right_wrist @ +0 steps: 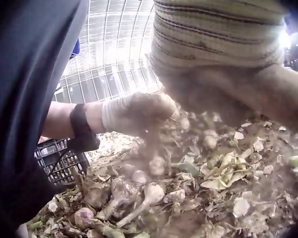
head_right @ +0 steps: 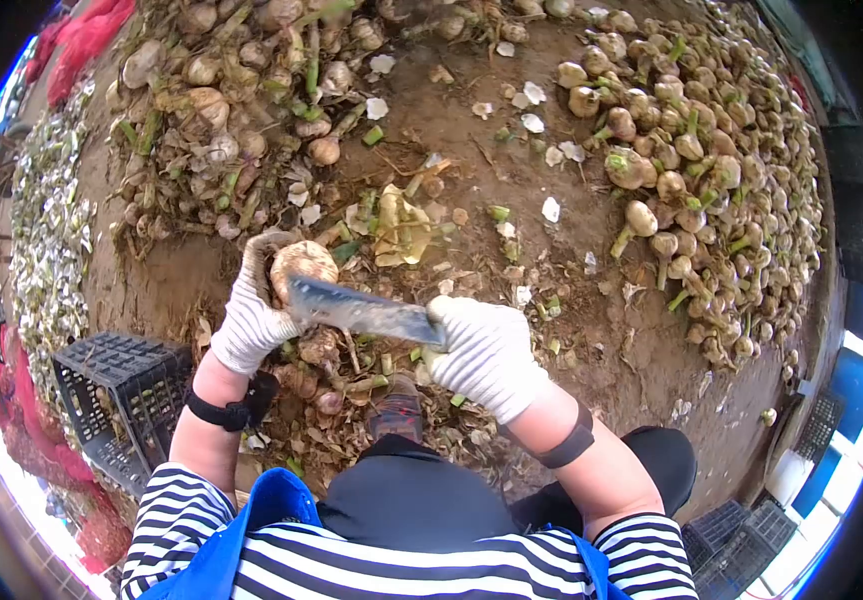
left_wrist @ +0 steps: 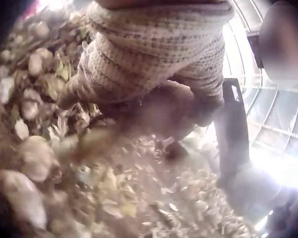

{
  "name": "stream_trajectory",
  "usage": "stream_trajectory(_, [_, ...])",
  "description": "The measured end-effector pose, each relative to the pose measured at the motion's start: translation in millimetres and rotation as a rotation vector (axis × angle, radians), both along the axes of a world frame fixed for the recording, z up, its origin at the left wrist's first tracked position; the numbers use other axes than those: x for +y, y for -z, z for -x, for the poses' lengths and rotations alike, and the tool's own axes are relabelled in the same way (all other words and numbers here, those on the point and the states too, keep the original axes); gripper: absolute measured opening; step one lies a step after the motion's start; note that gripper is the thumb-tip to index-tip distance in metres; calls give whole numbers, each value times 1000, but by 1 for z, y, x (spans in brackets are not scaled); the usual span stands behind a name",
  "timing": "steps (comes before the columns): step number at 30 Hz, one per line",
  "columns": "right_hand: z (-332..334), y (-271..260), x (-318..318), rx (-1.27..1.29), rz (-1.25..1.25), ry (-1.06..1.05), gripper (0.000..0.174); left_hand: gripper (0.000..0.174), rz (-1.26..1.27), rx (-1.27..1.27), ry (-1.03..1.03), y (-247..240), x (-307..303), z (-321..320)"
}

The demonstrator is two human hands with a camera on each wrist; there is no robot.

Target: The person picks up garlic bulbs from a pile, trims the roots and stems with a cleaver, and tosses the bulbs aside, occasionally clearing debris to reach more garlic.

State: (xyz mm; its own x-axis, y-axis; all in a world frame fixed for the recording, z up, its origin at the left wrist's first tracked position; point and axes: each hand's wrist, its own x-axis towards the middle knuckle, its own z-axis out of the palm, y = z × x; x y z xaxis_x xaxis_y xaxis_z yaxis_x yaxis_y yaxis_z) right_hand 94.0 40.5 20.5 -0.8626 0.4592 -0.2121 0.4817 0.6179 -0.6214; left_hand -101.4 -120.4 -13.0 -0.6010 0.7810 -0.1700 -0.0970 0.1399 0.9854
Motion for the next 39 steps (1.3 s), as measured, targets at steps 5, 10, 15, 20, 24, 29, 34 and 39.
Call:
stream_trajectory(5, [0,-10,-1,-101,-159,-189,11,87,-22,-184,158,-10,6,-22])
stream_trajectory(10, [-1,-17,-3,-175,-142,-237,16,74,-2,-125,187,1,13,-44])
stream_trajectory(15, [-2,-19,-4,-165,-130,-207,17,47,-8,1065,450,8,19,-44])
stream_trajectory(20, [-1,-15,-9,-151,-125,-200,19,42,-14,-280,56,2,16,-67])
stream_trajectory(24, [-18,28,9,-476,-49,-10,21,59,-51,588,210,-34,10,-70])
stream_trajectory(29, [-60,65,38,-373,-62,352,25,86,-127,406,-21,-9,14,-34])
stream_trajectory(34, [-35,27,9,-59,627,630,14,74,-158,-380,2,14,9,-15])
stream_trajectory(39, [-15,16,-14,152,736,543,9,58,-213,-933,-214,5,18,-42])
